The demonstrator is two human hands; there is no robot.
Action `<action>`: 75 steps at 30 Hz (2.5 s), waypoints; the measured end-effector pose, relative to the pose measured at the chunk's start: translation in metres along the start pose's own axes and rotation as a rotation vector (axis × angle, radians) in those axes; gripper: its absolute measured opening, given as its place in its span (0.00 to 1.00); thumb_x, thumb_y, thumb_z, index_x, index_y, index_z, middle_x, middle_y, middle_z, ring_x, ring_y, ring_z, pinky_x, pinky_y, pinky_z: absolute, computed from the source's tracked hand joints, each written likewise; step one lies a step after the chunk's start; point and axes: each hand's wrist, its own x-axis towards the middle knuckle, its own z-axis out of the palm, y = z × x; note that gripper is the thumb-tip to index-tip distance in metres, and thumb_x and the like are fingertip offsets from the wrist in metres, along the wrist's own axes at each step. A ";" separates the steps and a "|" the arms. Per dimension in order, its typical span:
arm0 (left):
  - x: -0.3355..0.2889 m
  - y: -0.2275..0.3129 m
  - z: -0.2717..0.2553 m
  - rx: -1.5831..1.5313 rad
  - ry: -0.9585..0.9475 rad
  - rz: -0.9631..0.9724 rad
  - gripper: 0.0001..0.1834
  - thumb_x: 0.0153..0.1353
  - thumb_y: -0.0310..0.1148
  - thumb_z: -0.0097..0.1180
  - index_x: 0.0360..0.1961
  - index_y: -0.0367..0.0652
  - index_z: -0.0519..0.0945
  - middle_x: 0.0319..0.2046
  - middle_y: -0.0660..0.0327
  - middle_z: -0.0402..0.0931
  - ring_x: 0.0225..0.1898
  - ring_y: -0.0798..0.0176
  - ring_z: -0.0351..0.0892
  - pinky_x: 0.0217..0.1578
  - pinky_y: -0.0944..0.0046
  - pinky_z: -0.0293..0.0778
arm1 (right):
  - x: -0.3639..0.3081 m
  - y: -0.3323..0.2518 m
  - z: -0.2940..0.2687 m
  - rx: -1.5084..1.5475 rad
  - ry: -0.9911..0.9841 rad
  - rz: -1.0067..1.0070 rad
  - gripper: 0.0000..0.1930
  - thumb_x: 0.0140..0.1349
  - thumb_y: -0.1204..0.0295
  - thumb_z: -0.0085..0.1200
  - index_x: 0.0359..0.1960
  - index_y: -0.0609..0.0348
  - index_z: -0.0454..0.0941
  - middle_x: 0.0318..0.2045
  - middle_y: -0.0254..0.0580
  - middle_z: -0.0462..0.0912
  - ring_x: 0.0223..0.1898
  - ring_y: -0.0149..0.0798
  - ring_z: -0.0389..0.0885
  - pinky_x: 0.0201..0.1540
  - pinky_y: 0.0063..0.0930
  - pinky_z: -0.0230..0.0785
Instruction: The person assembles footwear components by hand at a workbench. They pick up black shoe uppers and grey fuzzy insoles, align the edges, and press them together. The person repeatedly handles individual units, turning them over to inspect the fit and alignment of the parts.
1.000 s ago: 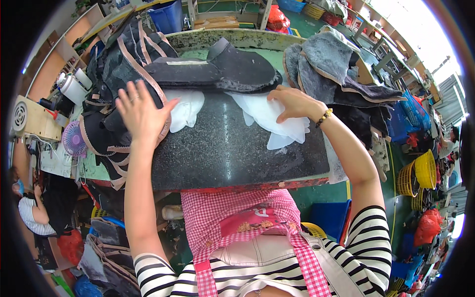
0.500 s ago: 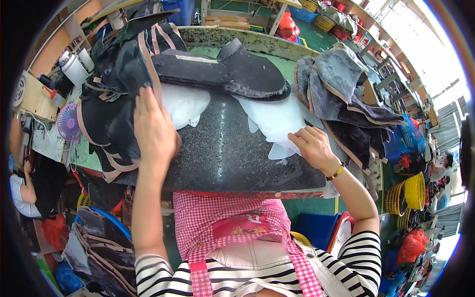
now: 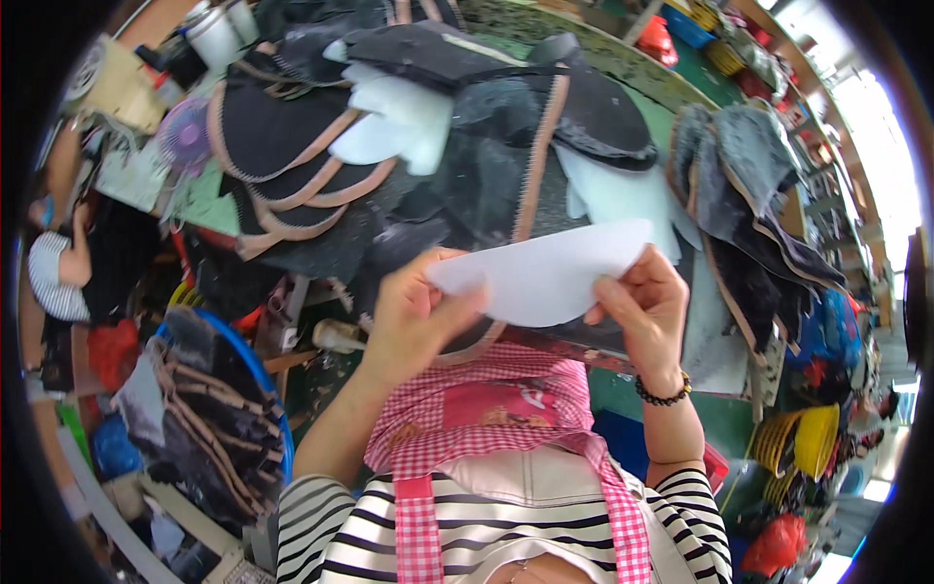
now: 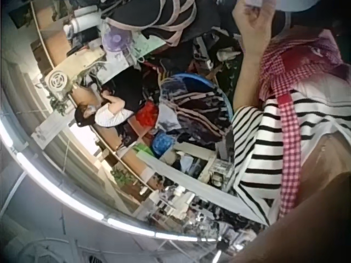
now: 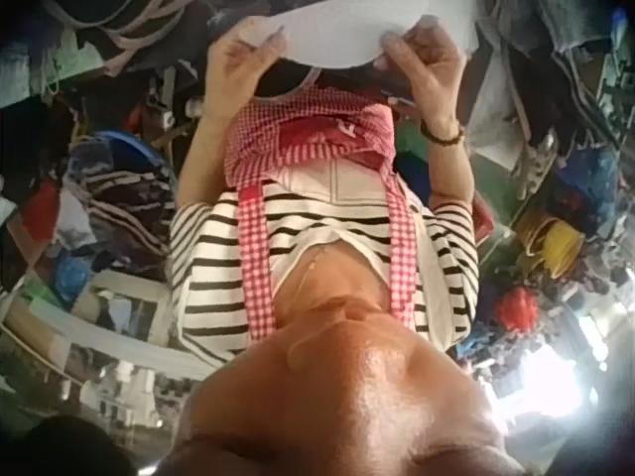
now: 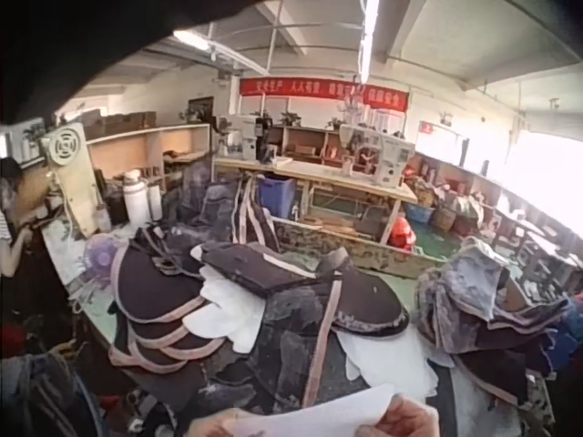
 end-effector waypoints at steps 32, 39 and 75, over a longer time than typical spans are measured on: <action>-0.066 -0.106 -0.022 -0.337 0.351 -0.184 0.21 0.59 0.29 0.62 0.51 0.33 0.72 0.43 0.54 0.78 0.36 0.67 0.78 0.35 0.66 0.76 | -0.039 0.070 0.038 -0.251 -0.476 0.575 0.27 0.67 0.50 0.49 0.44 0.69 0.78 0.34 0.40 0.82 0.36 0.28 0.78 0.38 0.23 0.73; -0.107 -0.029 -0.021 -0.052 0.277 -0.178 0.14 0.59 0.18 0.55 0.47 0.27 0.74 0.37 0.52 0.80 0.26 0.65 0.82 0.19 0.72 0.79 | -0.039 0.074 0.072 0.133 -0.190 0.321 0.14 0.59 0.73 0.62 0.43 0.67 0.77 0.36 0.38 0.82 0.32 0.26 0.78 0.36 0.21 0.71; 0.177 0.062 -0.134 1.386 0.028 0.007 0.40 0.66 0.64 0.30 0.50 0.37 0.79 0.51 0.41 0.75 0.59 0.41 0.69 0.60 0.55 0.62 | 0.227 0.085 0.071 -0.053 0.018 0.052 0.13 0.66 0.67 0.48 0.31 0.65 0.79 0.21 0.38 0.79 0.21 0.29 0.78 0.18 0.24 0.66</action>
